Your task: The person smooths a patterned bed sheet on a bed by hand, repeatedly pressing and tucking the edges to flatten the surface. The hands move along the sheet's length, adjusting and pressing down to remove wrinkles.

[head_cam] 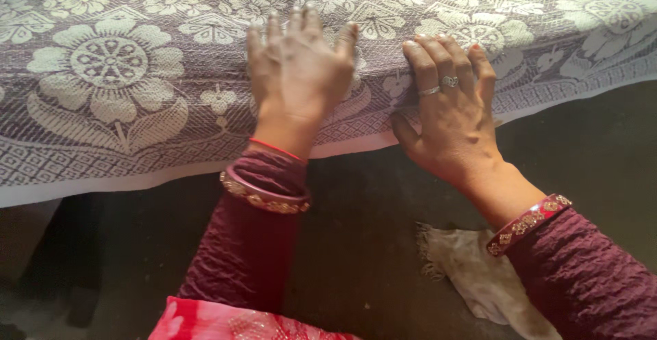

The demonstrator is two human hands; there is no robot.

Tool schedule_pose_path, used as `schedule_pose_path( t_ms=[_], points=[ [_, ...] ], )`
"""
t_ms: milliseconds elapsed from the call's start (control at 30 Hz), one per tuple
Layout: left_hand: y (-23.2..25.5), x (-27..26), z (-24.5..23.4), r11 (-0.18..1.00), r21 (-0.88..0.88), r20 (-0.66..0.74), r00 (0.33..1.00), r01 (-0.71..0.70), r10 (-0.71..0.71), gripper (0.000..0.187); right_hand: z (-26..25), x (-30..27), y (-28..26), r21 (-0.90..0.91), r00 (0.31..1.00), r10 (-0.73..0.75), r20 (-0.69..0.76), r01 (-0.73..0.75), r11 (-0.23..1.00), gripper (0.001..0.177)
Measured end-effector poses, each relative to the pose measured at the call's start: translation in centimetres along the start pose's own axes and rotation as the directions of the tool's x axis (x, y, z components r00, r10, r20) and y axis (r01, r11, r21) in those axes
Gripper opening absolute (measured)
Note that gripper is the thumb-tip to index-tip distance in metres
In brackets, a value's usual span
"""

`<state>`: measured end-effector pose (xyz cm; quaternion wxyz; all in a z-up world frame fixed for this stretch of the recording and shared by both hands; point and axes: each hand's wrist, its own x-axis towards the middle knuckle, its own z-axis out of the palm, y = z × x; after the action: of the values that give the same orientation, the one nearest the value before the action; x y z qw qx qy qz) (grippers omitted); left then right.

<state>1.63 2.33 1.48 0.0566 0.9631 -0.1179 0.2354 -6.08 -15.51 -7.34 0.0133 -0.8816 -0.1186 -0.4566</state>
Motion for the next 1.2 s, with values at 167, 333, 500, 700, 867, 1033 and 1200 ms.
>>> schedule_pose_path(
  t_ms=[167,333,500,700,867,1033,1200],
  points=[
    [2.3,-0.4,1.8,0.996,-0.008,-0.099,0.991,-0.091,0.090,0.075,-0.1,0.0,-0.1,0.000,1.000,0.006,0.008,-0.006,1.000,0.092],
    [4.2,-1.4,2.5,0.982,-0.033,-0.130,0.975,-0.184,0.178,0.076,-0.3,0.1,0.1,0.015,1.000,0.001,0.029,-0.001,1.000,0.093],
    [4.2,-1.4,2.2,0.979,-0.069,-0.086,0.979,-0.191,0.185,0.074,-1.3,0.4,0.8,-0.021,0.995,-0.022,0.100,0.024,0.999,0.096],
    [2.0,0.2,1.6,0.986,-0.043,-0.107,0.982,-0.159,0.153,0.075,-2.0,0.0,1.1,-0.008,0.995,-0.046,0.087,0.047,0.999,0.087],
    [-3.5,1.3,-1.3,0.991,-0.041,-0.075,0.988,0.131,-0.134,0.079,-1.7,-0.2,1.1,0.013,0.997,-0.048,0.059,0.047,0.999,0.085],
    [-4.0,0.7,-0.8,0.992,-0.005,-0.105,0.986,0.127,-0.127,0.073,-0.4,-0.7,0.7,0.019,0.999,-0.044,-0.027,0.044,0.999,0.085],
    [-2.0,0.6,-0.3,0.997,-0.009,-0.052,0.996,0.074,-0.074,0.076,0.4,-0.9,0.4,0.012,0.998,-0.031,-0.057,0.032,0.999,0.085]
  ],
)
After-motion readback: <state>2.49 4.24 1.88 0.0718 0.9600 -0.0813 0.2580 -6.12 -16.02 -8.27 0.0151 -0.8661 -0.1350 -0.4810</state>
